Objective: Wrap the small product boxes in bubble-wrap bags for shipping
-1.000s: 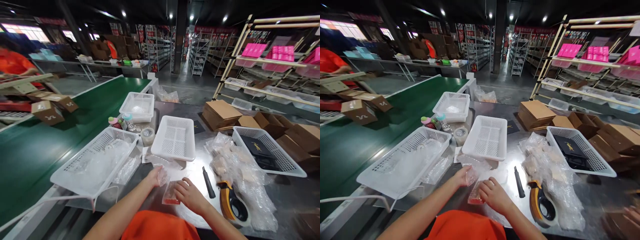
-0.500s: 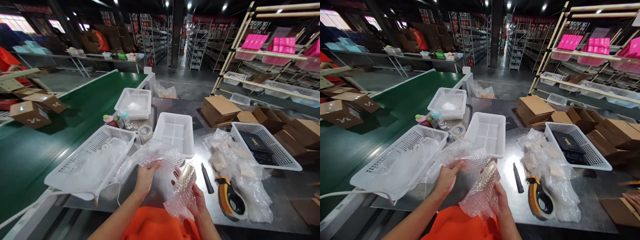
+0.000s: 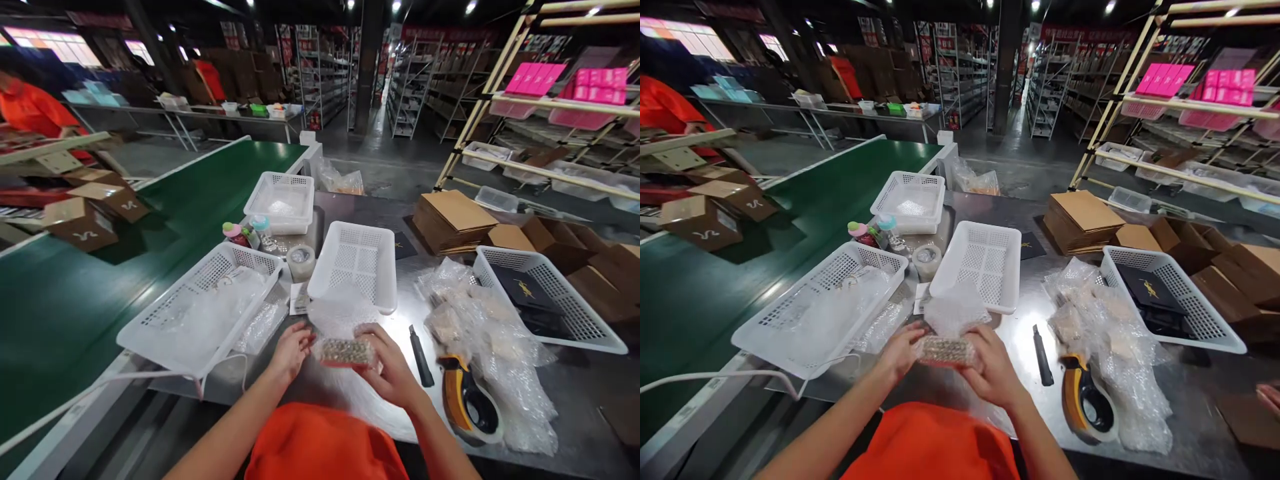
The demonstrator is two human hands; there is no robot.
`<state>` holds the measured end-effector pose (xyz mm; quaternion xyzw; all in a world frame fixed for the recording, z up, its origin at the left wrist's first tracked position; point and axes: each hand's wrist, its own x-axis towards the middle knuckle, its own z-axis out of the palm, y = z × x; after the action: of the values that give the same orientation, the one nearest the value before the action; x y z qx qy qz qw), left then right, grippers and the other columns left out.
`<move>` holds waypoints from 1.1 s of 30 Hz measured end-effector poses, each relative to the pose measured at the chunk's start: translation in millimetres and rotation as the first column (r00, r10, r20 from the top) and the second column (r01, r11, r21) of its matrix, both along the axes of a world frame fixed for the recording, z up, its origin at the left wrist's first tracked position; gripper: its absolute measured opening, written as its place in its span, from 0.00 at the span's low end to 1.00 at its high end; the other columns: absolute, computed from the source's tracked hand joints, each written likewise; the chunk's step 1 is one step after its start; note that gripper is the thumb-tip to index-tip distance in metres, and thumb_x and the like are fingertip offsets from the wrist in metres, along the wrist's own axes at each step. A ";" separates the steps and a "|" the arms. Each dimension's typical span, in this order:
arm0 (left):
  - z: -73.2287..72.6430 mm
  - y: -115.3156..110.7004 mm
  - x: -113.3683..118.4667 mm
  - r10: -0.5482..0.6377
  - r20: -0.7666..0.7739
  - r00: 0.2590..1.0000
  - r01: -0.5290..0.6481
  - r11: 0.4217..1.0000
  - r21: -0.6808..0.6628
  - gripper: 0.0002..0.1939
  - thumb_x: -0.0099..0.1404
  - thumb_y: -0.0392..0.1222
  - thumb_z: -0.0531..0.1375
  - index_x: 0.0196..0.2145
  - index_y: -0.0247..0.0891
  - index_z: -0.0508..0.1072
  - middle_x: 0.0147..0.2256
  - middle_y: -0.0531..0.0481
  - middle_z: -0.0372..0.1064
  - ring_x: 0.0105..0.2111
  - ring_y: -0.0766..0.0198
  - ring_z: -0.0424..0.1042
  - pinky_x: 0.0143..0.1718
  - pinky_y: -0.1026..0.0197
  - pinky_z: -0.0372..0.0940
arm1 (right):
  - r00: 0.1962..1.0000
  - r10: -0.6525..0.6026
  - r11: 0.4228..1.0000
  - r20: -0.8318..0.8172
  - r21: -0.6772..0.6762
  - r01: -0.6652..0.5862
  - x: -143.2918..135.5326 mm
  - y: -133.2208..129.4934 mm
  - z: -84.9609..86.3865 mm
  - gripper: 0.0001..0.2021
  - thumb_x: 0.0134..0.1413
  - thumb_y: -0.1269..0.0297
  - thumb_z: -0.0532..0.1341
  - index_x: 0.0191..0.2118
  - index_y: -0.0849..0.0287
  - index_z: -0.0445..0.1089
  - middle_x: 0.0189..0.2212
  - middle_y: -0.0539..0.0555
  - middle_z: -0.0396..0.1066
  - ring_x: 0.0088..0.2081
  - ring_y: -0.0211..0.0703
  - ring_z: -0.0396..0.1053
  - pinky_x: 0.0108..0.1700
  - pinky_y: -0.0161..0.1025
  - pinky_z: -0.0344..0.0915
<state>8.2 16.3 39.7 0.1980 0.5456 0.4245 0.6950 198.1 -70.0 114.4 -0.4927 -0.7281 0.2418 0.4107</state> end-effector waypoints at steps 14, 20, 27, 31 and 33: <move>65.2 -9.6 21.7 -0.461 -0.468 0.754 0.653 0.602 0.460 0.07 0.51 0.34 0.66 0.31 0.41 0.77 0.37 0.46 0.74 0.45 0.52 0.68 0.50 0.60 0.58 | 0.273 -0.001 0.865 0.962 0.138 -0.483 6.3 -1.3 11.8 0.08 0.60 0.68 0.56 0.37 0.62 0.73 0.32 0.57 0.72 0.33 0.49 0.66 0.36 0.47 0.62; 52.7 -22.8 31.6 -0.501 -0.458 0.734 0.666 0.662 0.343 0.07 0.49 0.38 0.67 0.27 0.38 0.73 0.25 0.55 0.67 0.23 0.66 0.59 0.28 0.64 0.52 | 0.488 -0.142 0.768 0.861 0.407 -0.495 34.1 -0.1 4.6 0.15 0.63 0.71 0.49 0.47 0.65 0.71 0.41 0.58 0.74 0.44 0.50 0.68 0.49 0.50 0.63; 44.3 -27.8 32.8 -0.384 -0.663 0.642 0.705 0.635 0.315 0.09 0.49 0.29 0.61 0.19 0.41 0.67 0.20 0.55 0.60 0.24 0.63 0.59 0.33 0.61 0.52 | 0.562 -0.115 0.674 0.819 0.480 -0.561 32.2 0.4 -22.7 0.15 0.61 0.72 0.50 0.43 0.64 0.73 0.43 0.57 0.74 0.46 0.48 0.69 0.52 0.49 0.63; 36.1 -28.0 35.8 -0.306 -0.679 0.668 0.626 0.724 0.290 0.09 0.50 0.31 0.63 0.20 0.42 0.68 0.19 0.54 0.59 0.27 0.58 0.63 0.38 0.60 0.54 | 0.557 -0.080 0.664 0.827 0.461 -0.589 26.1 4.5 -24.4 0.14 0.61 0.69 0.53 0.46 0.65 0.72 0.45 0.59 0.73 0.50 0.48 0.68 0.54 0.48 0.63; 32.9 -21.5 32.4 -0.290 -0.669 0.685 0.606 0.737 0.301 0.10 0.51 0.31 0.63 0.19 0.42 0.67 0.20 0.54 0.59 0.29 0.57 0.64 0.38 0.60 0.53 | 0.533 -0.060 0.680 0.844 0.426 -0.597 25.4 5.4 -23.2 0.13 0.61 0.68 0.54 0.46 0.65 0.72 0.45 0.59 0.73 0.49 0.49 0.68 0.53 0.48 0.64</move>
<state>40.6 -5.1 72.6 0.6223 0.5322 0.2778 0.5024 223.5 -64.6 91.2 -0.2302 -0.9369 -0.2255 0.1354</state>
